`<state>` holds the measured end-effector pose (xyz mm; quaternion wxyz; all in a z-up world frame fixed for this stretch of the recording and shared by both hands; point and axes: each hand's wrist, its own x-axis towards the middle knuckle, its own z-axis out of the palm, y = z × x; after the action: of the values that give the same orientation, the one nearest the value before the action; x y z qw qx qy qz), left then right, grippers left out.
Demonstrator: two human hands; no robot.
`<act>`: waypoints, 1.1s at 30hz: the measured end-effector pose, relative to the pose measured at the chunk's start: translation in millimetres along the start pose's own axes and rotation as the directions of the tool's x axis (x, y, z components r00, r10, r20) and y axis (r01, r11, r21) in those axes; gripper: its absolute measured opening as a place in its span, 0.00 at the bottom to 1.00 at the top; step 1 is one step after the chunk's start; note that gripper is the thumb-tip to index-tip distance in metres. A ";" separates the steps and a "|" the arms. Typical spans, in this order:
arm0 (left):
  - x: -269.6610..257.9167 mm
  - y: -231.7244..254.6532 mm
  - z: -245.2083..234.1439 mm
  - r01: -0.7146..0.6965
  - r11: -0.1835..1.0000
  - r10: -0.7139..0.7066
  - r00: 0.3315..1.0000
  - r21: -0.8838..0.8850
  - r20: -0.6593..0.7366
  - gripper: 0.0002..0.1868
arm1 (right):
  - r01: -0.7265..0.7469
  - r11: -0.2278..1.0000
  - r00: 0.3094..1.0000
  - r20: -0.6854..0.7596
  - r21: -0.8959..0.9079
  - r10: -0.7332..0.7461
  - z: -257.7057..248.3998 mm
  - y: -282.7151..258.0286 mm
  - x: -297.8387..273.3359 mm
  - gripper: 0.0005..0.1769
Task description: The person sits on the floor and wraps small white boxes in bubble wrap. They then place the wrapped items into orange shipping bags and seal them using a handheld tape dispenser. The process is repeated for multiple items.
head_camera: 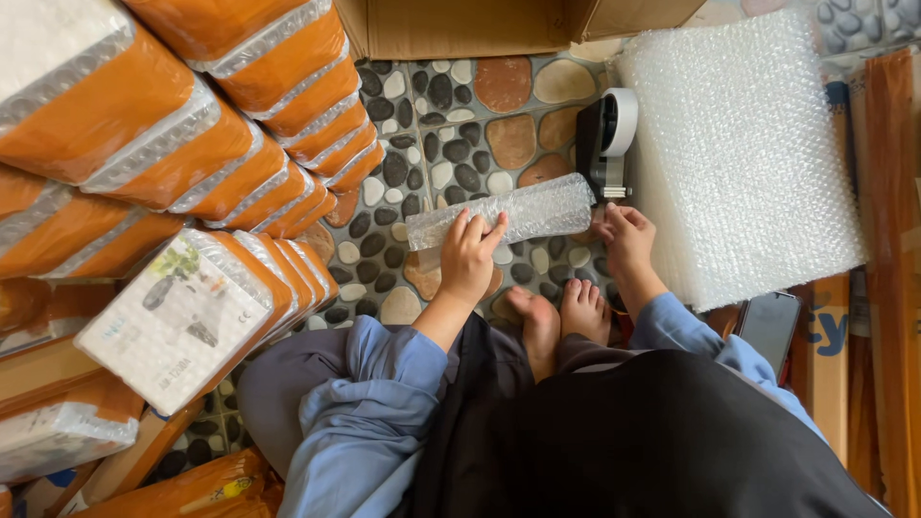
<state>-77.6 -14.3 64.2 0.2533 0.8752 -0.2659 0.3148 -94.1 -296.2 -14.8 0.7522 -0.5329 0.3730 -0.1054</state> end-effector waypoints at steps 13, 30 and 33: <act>-7.3 -3.0 8.3 -0.018 0.998 0.020 0.999 0.054 -0.048 0.15 | -0.605 0.785 0.795 0.145 0.132 0.589 -23.8 -3.8 57.6 0.07; -3.8 -0.9 3.5 -0.019 0.999 0.021 0.998 0.038 -0.061 0.15 | -0.600 0.796 0.784 0.261 0.083 0.564 -36.8 17.2 74.5 0.07; -1.5 -1.4 -1.4 -0.023 0.999 0.025 0.998 0.031 -0.054 0.15 | -0.495 0.864 0.852 0.250 0.094 0.460 -34.8 16.4 49.3 0.04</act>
<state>-78.3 -11.9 63.8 0.2434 0.8668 -0.2648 0.3454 -86.9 -342.0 -56.8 0.8303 -0.3713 0.3992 0.1160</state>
